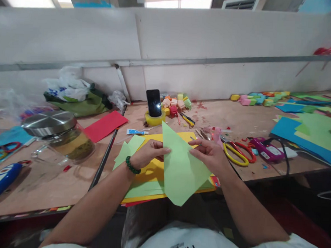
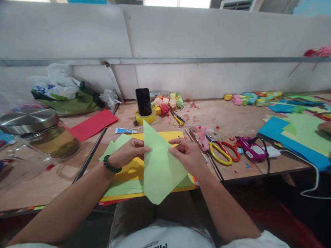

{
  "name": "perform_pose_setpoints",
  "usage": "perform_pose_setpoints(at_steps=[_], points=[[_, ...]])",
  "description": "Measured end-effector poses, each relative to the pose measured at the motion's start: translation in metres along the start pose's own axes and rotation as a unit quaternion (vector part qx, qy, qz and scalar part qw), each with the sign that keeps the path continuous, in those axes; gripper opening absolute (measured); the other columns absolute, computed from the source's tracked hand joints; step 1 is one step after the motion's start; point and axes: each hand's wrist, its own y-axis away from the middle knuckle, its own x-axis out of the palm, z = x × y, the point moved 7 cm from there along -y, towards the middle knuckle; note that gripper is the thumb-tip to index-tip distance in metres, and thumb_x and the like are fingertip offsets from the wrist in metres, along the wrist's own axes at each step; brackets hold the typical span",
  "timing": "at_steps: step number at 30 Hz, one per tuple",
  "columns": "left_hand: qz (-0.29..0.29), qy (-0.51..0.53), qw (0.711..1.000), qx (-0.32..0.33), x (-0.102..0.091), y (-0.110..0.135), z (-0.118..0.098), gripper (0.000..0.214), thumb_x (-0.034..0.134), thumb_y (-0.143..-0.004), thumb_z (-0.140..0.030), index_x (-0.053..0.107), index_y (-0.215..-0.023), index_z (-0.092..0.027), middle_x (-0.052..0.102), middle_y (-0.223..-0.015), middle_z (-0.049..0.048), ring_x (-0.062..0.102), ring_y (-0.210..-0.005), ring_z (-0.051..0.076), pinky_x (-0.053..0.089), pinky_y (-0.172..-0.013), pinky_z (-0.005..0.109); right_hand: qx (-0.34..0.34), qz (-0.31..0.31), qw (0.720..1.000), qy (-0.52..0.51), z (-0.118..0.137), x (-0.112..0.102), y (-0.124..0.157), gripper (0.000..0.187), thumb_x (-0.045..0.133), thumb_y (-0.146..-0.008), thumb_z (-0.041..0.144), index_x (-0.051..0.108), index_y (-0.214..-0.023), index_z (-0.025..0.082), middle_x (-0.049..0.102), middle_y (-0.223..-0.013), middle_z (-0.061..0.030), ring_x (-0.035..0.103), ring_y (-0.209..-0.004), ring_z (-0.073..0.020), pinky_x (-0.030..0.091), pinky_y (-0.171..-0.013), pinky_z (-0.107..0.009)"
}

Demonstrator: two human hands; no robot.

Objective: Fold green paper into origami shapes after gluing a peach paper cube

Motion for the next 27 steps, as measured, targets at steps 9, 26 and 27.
perform_pose_setpoints(at_steps=[9,26,27], points=[[0.009,0.004,0.999,0.049,0.0,-0.001,-0.005,0.051,0.084,-0.056,-0.055,0.076,-0.084,-0.013,0.074,-0.08,0.0068,0.067,-0.071,0.018,0.052,-0.065,0.026,-0.062,-0.023,0.998,-0.019,-0.002,-0.005,-0.013,0.037,0.075,-0.068,0.04,0.069,-0.097,0.018,0.072,-0.069,-0.0011,0.064,-0.059,-0.0147,0.05,-0.055,-0.027],[-0.229,-0.531,0.61,0.542,0.028,0.054,-0.038,0.049,0.045,-0.091,-0.008,0.064,-0.123,-0.04,0.06,-0.138,0.0006,0.047,-0.134,0.019,0.017,-0.119,0.042,-0.044,0.017,0.993,-0.111,-0.004,0.0,-0.014,0.063,0.077,-0.065,0.057,0.062,-0.115,0.023,0.075,-0.093,-0.0066,0.071,-0.084,-0.0242,0.057,-0.074,-0.037],[-0.235,-0.521,0.618,0.54,0.027,0.053,-0.038,0.051,0.047,-0.09,-0.009,0.06,-0.129,-0.039,0.056,-0.141,0.0022,0.044,-0.137,0.021,0.016,-0.119,0.043,-0.066,0.0,0.993,-0.103,0.001,-0.001,-0.013,0.062,0.081,-0.062,0.052,0.063,-0.113,0.023,0.075,-0.094,-0.0059,0.071,-0.085,-0.0243,0.057,-0.077,-0.038]])
